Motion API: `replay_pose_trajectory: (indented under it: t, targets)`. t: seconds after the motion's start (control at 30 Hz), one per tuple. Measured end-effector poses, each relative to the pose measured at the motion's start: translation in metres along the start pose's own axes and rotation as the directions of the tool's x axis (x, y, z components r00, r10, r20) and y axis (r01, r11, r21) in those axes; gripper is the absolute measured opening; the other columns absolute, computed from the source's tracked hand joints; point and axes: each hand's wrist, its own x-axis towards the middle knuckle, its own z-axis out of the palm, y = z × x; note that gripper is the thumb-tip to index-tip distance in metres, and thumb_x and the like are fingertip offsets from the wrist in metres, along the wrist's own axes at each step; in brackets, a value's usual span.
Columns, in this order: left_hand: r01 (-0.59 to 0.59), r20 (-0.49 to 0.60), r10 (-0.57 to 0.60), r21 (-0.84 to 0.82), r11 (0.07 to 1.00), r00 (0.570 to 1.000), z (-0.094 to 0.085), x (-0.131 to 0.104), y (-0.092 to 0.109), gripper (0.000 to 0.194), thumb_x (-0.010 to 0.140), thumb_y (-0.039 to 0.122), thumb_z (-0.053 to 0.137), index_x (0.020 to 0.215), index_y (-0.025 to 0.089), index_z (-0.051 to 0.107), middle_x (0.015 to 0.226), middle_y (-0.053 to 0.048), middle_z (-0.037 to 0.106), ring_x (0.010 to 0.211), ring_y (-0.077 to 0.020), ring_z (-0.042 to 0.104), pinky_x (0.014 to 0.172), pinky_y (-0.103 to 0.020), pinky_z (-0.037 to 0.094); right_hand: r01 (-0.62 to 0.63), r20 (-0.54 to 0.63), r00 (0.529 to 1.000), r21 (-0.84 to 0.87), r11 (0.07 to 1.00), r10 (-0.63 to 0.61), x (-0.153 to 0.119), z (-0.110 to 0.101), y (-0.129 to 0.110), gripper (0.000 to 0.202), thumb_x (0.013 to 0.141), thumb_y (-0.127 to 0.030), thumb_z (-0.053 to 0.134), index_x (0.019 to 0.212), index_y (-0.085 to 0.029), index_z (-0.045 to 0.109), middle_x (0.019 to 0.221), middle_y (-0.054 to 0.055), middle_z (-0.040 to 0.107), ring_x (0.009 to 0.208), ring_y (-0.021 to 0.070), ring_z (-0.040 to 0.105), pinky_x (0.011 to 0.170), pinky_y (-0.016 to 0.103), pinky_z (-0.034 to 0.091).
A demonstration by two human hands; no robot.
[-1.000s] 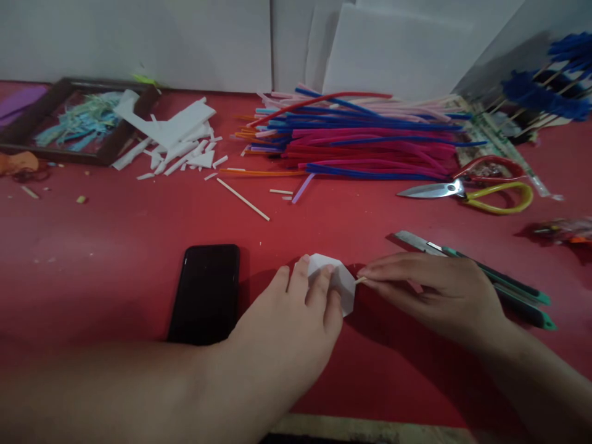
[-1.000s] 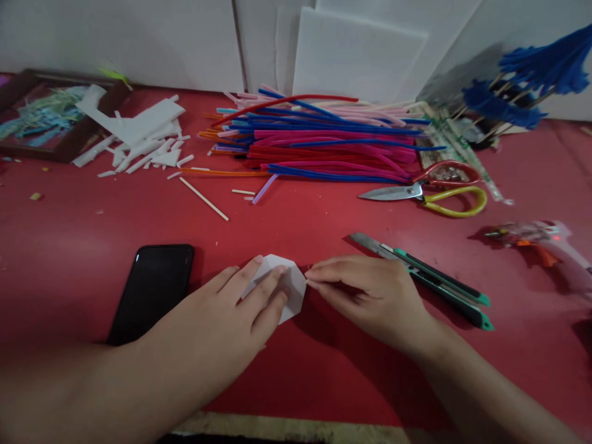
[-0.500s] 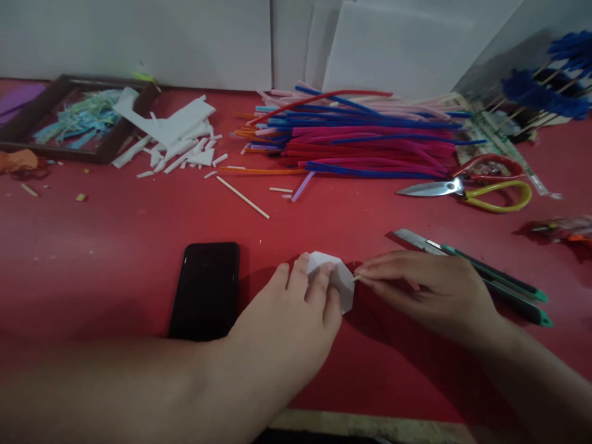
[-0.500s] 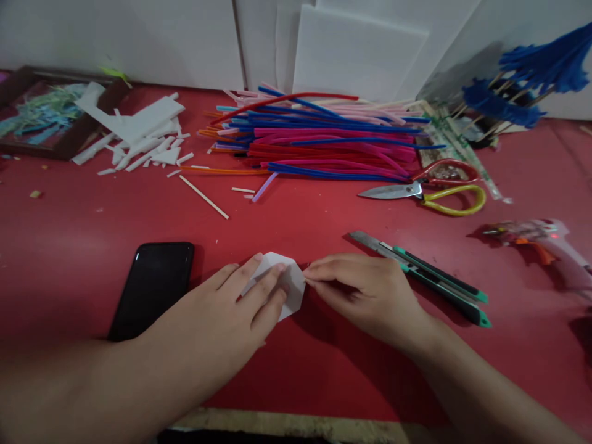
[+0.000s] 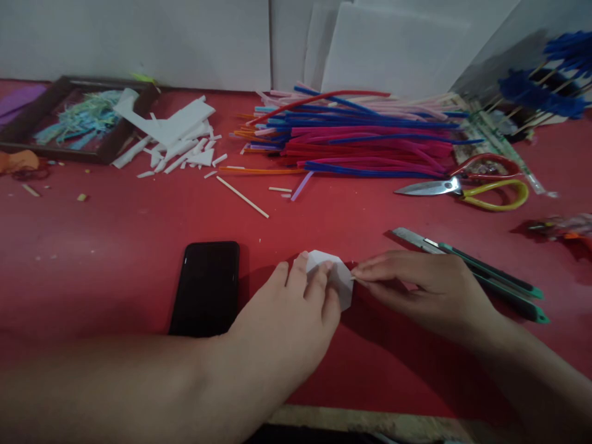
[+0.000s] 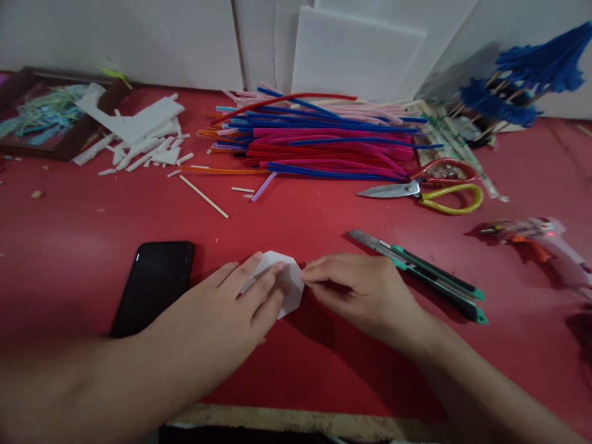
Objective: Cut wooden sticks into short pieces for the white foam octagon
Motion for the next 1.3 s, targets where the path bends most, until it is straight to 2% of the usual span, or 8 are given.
replay_pose_trajectory:
  t: [0.2,0.43,0.73,0.97,1.1,1.3]
  targets:
    - [-0.001,0.074,0.002,-0.022,1.000,0.997,-0.0038,0.0018,-0.0007,0.038,0.095,0.020,0.048,0.130,0.010,0.059,0.133,-0.019,0.061,0.126,-0.0360,0.055,0.089,-0.047,0.053,0.012,-0.010,1.000,-0.010,1.000,-0.012,0.0004,0.0005,0.0003,0.018,0.088,-0.022,0.057,0.088,-0.030,0.073,0.084,-0.003,0.078,0.075,0.0165,0.074,0.066,0.025,0.061]
    - [-0.004,0.075,0.005,-0.011,1.000,0.997,-0.0043,0.0024,-0.0017,0.038,0.096,0.021,0.047,0.130,0.010,0.059,0.134,-0.019,0.060,0.125,-0.0361,0.056,0.090,-0.046,0.052,-0.013,-0.024,1.000,-0.021,1.000,0.012,0.0013,0.0016,0.0003,0.015,0.088,-0.024,0.059,0.089,-0.031,0.072,0.084,-0.004,0.077,0.074,0.0172,0.074,0.066,0.026,0.061]
    - [-0.009,0.062,0.010,-0.019,1.000,0.998,-0.0032,0.0026,-0.0011,0.037,0.095,0.020,0.049,0.129,0.009,0.060,0.134,-0.021,0.060,0.124,-0.0376,0.057,0.087,-0.047,0.053,0.063,0.022,0.998,-0.087,0.994,-0.062,-0.0004,-0.0032,-0.0005,0.015,0.089,-0.020,0.057,0.089,-0.027,0.071,0.085,-0.003,0.077,0.076,0.0138,0.074,0.071,0.021,0.060]
    - [-0.006,0.049,0.006,-0.006,1.000,0.999,-0.0024,0.0018,-0.0007,0.037,0.096,0.019,0.045,0.128,0.009,0.061,0.133,-0.020,0.061,0.124,-0.0380,0.057,0.087,-0.047,0.055,0.119,-0.007,0.993,-0.141,0.983,-0.121,-0.0008,-0.0004,-0.0024,0.020,0.090,-0.015,0.053,0.091,-0.025,0.070,0.086,-0.001,0.077,0.080,0.0147,0.074,0.073,0.022,0.060]
    - [-0.010,0.067,0.010,-0.004,1.000,0.998,-0.0039,0.0025,-0.0006,0.038,0.095,0.019,0.047,0.129,0.009,0.060,0.133,-0.021,0.061,0.124,-0.0388,0.057,0.085,-0.047,0.055,0.111,-0.015,0.993,-0.157,0.981,-0.114,-0.0017,0.0002,-0.0017,0.019,0.092,-0.018,0.052,0.091,-0.024,0.070,0.086,-0.001,0.077,0.080,0.0146,0.074,0.075,0.022,0.060]
    - [-0.009,0.057,0.009,-0.002,1.000,0.998,-0.0035,0.0025,-0.0011,0.037,0.096,0.020,0.047,0.129,0.010,0.061,0.132,-0.020,0.062,0.122,-0.0385,0.058,0.084,-0.046,0.054,0.079,0.035,0.997,-0.146,0.986,-0.075,-0.0030,-0.0011,0.0000,0.019,0.093,-0.024,0.053,0.089,-0.026,0.071,0.085,-0.001,0.077,0.078,0.0147,0.074,0.074,0.024,0.060]
